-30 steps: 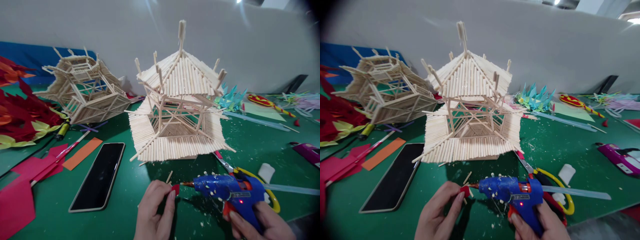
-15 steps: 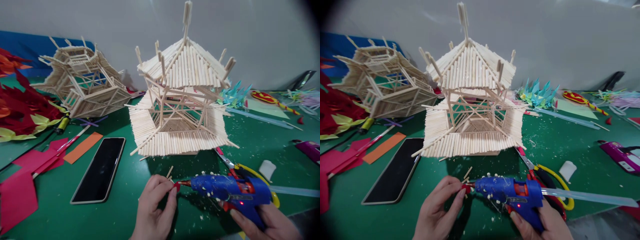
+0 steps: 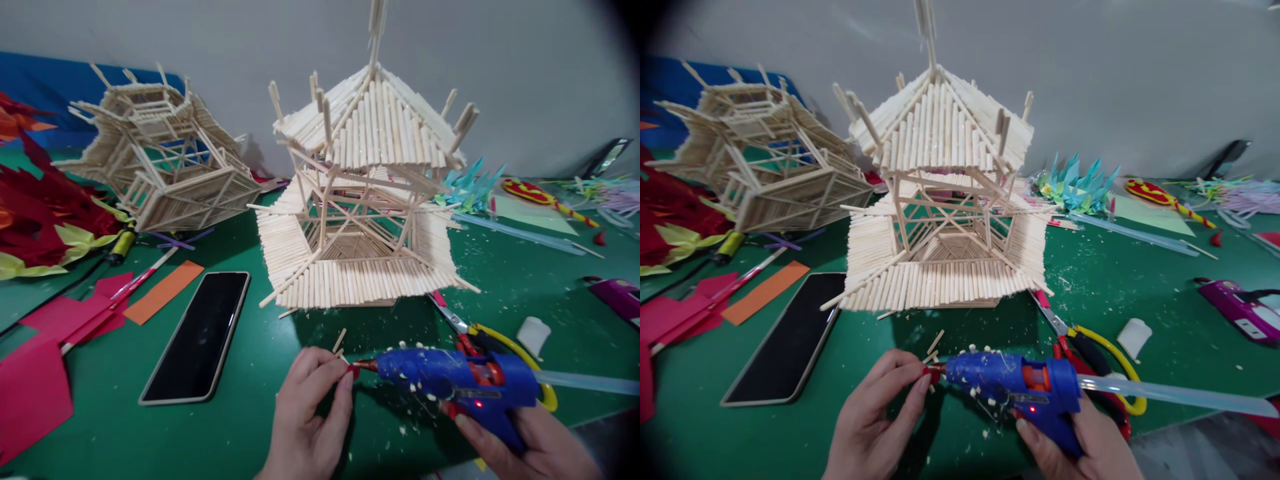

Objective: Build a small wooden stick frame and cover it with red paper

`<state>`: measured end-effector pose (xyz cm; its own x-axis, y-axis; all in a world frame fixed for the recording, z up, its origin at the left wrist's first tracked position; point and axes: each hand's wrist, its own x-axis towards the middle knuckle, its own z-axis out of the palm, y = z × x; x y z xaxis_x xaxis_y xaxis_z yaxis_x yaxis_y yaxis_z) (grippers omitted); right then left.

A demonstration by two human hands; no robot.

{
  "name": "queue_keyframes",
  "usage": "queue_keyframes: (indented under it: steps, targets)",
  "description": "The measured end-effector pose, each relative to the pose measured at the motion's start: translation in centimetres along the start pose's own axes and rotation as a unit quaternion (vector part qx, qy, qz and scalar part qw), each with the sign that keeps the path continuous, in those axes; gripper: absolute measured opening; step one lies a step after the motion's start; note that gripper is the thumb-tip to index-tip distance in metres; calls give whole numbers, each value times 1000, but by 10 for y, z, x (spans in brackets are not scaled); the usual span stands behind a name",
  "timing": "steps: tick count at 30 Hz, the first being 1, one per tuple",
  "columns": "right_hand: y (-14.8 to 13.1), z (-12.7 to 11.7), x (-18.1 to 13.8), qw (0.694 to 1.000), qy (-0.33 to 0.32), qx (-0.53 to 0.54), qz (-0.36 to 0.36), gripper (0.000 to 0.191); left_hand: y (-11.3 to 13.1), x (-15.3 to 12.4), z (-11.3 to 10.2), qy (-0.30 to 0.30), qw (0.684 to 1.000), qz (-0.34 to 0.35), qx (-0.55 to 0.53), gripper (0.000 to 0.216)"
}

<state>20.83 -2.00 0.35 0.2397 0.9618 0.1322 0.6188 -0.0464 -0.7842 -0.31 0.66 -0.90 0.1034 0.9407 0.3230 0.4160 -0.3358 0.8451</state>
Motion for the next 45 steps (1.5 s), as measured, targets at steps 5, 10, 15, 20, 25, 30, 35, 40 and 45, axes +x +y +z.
queue_keyframes:
  steps: [5, 10, 15, 20, 25, 30, 35, 40, 45]
  targets:
    - [11, -8, 4, 983, -47, -115, -139, 21, -3, -2, 2, 5, 1000, 7, -3, 11]
    - [7, -6, 3, 978, -42, -145, -146, 29, -3, -1, 3, 7, 1000, 17, -2, 11]
    - [5, -9, 5, 970, -57, -172, -162, 20, -3, -1, 2, 10, 1000, 22, -4, 12]
    - [5, -10, 5, 972, -49, -175, -146, 21, -2, -1, 2, 8, 1000, 18, -1, 12]
    - [3, -6, 4, 977, -32, -139, -158, 16, -3, -1, 2, 6, 1000, 17, -4, 12]
    - [1, -1, 1, 987, -11, -89, -130, 15, -2, -1, 1, 7, 1000, 17, -6, 11]
    - [4, -7, 2, 983, -40, -127, -127, 16, -4, -2, 1, 1, 1000, 10, -4, 13]
    - [9, -12, 5, 973, -54, -166, -153, 21, -4, -2, 1, 3, 1000, 7, -1, 12]
    - [8, -13, 6, 971, -70, -170, -150, 25, -1, -2, 1, 8, 1000, 2, -7, 11]
